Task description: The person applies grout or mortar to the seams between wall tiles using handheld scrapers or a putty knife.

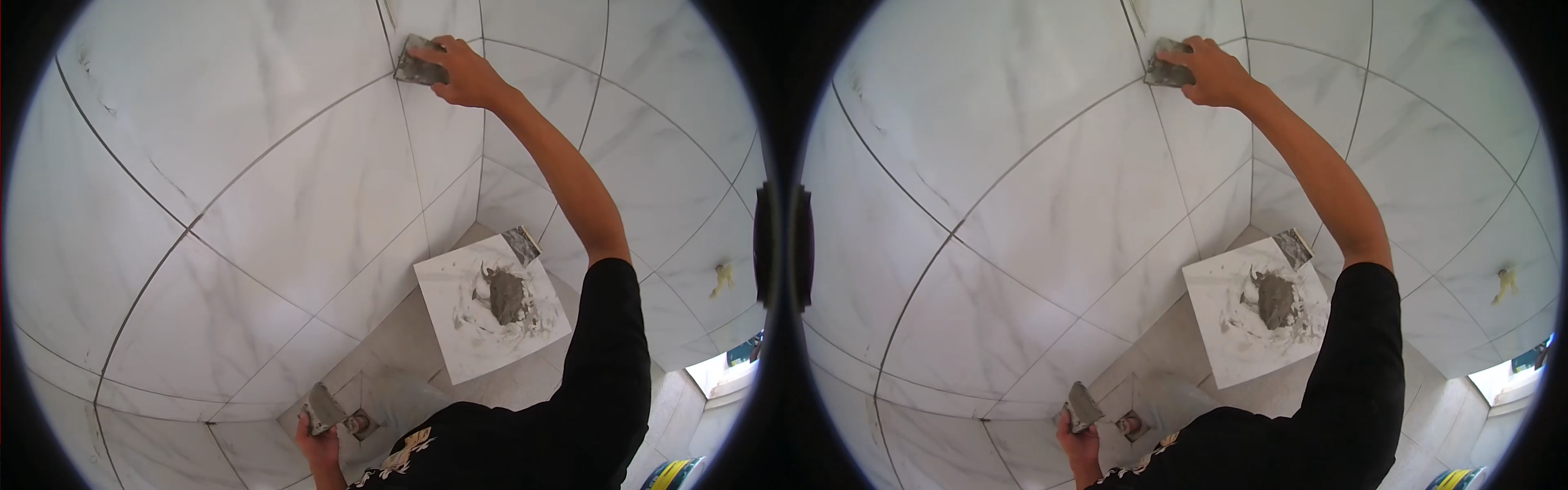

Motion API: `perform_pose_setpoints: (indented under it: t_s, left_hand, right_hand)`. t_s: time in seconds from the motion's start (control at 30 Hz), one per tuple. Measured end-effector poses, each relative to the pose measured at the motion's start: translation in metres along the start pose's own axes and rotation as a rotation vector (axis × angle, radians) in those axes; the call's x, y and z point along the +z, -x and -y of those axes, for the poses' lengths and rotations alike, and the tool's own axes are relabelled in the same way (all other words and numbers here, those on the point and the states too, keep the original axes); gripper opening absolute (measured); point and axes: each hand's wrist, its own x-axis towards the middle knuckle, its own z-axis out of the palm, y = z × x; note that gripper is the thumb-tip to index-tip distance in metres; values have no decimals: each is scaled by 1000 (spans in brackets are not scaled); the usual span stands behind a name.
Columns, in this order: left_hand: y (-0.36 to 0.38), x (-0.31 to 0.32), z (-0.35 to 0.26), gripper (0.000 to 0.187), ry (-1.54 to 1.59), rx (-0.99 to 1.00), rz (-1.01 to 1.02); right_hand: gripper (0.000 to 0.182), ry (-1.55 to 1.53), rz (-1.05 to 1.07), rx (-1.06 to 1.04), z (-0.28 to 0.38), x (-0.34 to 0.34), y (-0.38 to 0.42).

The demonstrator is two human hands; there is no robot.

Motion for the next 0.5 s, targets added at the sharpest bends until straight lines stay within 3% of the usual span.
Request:
perform_pose_setpoints:
  t_s: [0.07,0.13,0.23,0.27,0.33,0.37,0.43,0.47,0.5]
  left_hand:
    - [2,13,0,28,-12,20,-47]
    - [0,17,2,25,-34,42,-100]
    - [3,11,6,25,-35,36,-84]
    - [1,9,10,25,-3,52,-87]
    - [8,5,15,25,37,62,-103]
    - [8,6,13,25,33,32,-74]
    - [2,22,15,25,33,8,-31]
    - [2,42,17,26,14,22,-96]
    - [4,51,15,26,-16,37,-169]
  right_hand:
    - [76,-54,-108,-49,-1,-4,-11]
    - [81,-160,-287,-246,0,-2,-27]
    - [70,-137,-287,-279,-10,34,-22]
    - [70,-139,-285,-279,-18,39,-14]
    - [69,172,-89,-197,-32,30,8]
    - [69,251,-88,-228,-36,20,14]
    - [66,103,-100,-111,-28,-2,-5]
    - [63,-53,-104,10,-16,-19,-17]
    - [61,-85,-171,-1,-5,-41,-38]
